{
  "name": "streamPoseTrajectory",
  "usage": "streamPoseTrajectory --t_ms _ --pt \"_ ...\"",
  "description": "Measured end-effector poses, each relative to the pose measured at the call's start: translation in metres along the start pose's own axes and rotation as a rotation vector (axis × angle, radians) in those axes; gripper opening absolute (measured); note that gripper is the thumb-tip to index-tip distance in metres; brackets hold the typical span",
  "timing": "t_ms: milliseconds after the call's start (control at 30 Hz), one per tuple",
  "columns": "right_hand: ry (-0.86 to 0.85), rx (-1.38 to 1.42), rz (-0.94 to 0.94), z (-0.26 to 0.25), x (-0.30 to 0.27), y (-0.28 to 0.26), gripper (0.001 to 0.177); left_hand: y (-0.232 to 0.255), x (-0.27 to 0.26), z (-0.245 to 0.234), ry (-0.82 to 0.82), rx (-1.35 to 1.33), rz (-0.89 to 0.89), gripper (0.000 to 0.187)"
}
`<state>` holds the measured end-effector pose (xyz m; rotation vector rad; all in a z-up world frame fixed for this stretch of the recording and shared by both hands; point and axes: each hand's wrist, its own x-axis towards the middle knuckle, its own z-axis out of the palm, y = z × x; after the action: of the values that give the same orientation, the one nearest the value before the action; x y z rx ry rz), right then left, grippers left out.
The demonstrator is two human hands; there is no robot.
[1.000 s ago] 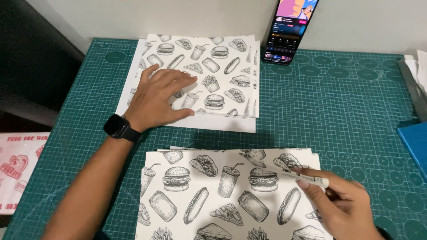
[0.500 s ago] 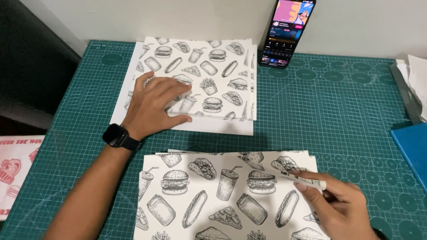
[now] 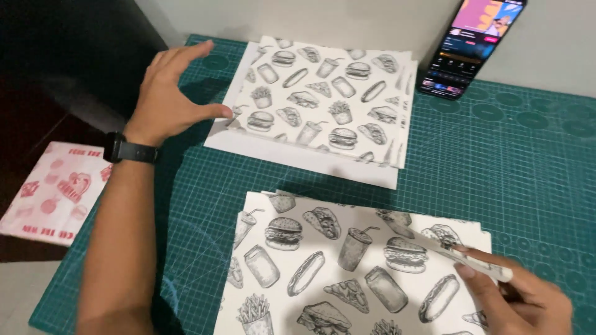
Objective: Sorting, marking with a pen, and applying labels to printed food-themed paper liners.
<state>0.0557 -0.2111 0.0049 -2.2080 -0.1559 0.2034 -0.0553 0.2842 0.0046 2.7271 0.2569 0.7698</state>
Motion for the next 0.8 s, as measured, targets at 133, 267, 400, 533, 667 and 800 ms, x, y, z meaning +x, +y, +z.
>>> streamPoseTrajectory --t_ms 133,267,400,533,667,800 --pt "0.002 0.040 -0.196 0.001 0.004 0.020 0.023 0.007 0.003 0.000 -0.159 0.088 -0.080 0.113" --pt "0.002 0.023 -0.213 0.002 0.004 0.021 0.024 0.008 0.006 0.016 -0.295 0.113 -0.084 0.120" --pt "-0.005 -0.005 -0.171 0.000 0.003 0.015 0.023 0.008 0.006 0.027 -0.293 0.153 -0.035 0.116" --pt "-0.009 0.004 -0.148 -0.001 0.004 0.015 0.025 0.006 0.005 0.033 -0.269 0.166 -0.003 0.110" --pt "-0.040 0.026 -0.047 -0.003 0.007 0.011 0.025 0.004 0.004 0.035 -0.250 0.184 -0.006 0.107" --pt "-0.071 0.062 0.069 -0.008 0.009 0.007 0.025 0.002 0.003 0.037 -0.227 0.169 0.011 0.104"
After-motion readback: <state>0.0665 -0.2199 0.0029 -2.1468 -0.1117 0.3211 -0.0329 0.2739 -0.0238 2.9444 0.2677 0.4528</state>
